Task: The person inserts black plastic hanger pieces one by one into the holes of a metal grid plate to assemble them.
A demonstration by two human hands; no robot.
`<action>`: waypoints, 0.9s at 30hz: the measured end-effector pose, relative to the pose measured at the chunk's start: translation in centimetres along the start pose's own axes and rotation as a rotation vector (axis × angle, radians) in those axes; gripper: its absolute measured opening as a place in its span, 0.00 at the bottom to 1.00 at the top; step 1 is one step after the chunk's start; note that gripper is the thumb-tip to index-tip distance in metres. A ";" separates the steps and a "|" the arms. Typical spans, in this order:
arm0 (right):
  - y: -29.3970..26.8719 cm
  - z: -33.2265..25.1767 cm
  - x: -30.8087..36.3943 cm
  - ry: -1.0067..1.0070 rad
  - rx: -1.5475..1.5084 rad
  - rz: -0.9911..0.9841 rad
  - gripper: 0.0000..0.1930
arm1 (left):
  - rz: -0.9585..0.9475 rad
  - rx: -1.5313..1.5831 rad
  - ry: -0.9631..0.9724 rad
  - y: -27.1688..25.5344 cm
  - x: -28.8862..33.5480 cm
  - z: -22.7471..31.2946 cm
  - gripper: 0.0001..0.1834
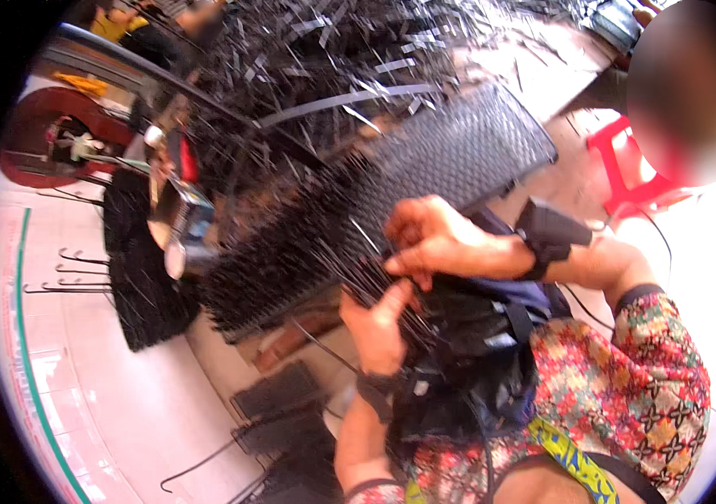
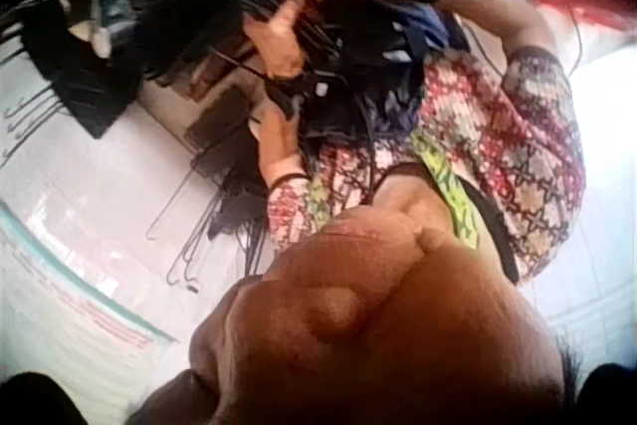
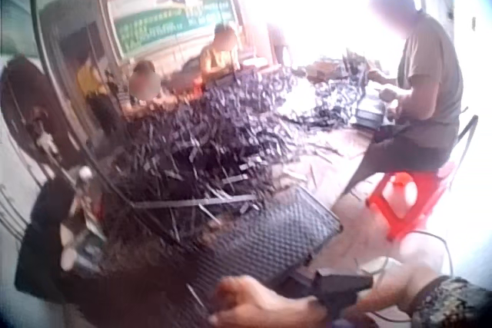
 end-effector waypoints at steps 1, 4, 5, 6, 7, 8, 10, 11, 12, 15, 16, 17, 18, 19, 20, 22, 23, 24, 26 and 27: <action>0.1 0.2 -0.2 0.003 -0.009 0.004 0.15 | 0.019 0.018 0.015 -0.4 -0.3 -0.8 0.12; 0.4 0.6 -0.1 0.019 -0.023 0.009 0.14 | 0.022 0.152 -0.029 -0.8 0.1 -0.8 0.14; 0.1 0.7 -0.3 0.027 -0.053 -0.006 0.12 | 0.021 0.208 -0.047 -0.6 0.1 -0.8 0.15; -0.2 1.0 -0.2 0.018 -0.069 0.008 0.09 | 0.024 0.208 -0.059 -0.4 0.4 -0.9 0.15; -0.4 1.4 -0.1 0.008 -0.084 0.022 0.07 | 0.032 0.215 -0.085 -0.4 0.7 -1.3 0.15; -0.4 1.2 -0.1 -0.005 -0.081 0.026 0.06 | 0.040 0.220 -0.094 -0.5 0.9 -1.2 0.14; -0.5 1.0 -0.1 -0.030 -0.073 0.032 0.05 | 0.050 0.231 -0.101 -0.7 1.1 -1.1 0.14; -0.7 0.9 -0.1 -0.053 -0.074 0.056 0.04 | 0.049 0.238 -0.102 -0.8 1.1 -1.1 0.14; -1.0 0.8 -0.1 -0.075 -0.075 0.080 0.04 | 0.048 0.245 -0.103 -0.9 1.1 -1.3 0.14; -2.0 -1.2 -0.3 -0.206 -0.045 0.184 0.04 | -0.011 0.267 -0.137 -1.9 0.7 -2.4 0.13; -2.5 -2.3 -0.6 -0.323 0.007 0.244 0.04 | -0.005 0.262 -0.151 -2.0 0.8 -2.5 0.14; -3.2 -3.4 -0.8 -0.441 0.065 0.314 0.04 | -0.008 0.261 -0.169 -1.8 0.8 -2.4 0.14; -3.7 -4.5 -1.0 -0.554 0.126 0.373 0.04 | -0.011 0.260 -0.188 -1.7 0.8 -2.4 0.14; -3.9 -5.4 -1.3 -0.666 0.188 0.431 0.05 | -0.023 0.278 -0.193 -1.6 0.8 -2.5 0.14; -4.1 -5.8 -1.8 -0.770 0.249 0.466 0.05 | -0.034 0.292 -0.198 -1.4 0.7 -2.5 0.15; -3.9 -6.2 -2.8 -1.000 0.329 0.532 0.04 | -0.059 0.303 -0.196 -1.2 0.7 -2.5 0.16; -3.5 -6.3 -3.1 -1.112 0.370 0.563 0.04 | -0.071 0.300 -0.192 -1.2 0.7 -2.6 0.17; -3.2 -6.2 -3.4 -1.136 0.436 0.608 0.05 | -0.084 0.297 -0.188 -1.2 0.7 -2.6 0.17; -2.7 -6.3 -3.7 -1.192 0.494 0.603 0.05 | -0.080 0.288 -0.190 -1.1 0.7 -2.6 0.18; -2.4 -6.4 -3.6 -1.220 0.522 0.600 0.05 | -0.078 0.283 -0.190 -1.2 0.8 -2.6 0.18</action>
Point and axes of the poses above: each hand's wrist, its own x-axis away from the middle knuckle, its own y-axis out of the palm, z = x × y, the point moved 5 cm from there along -x, towards the middle knuckle, and after that the axes turned 9 degrees about z, right-handed, at the moved point
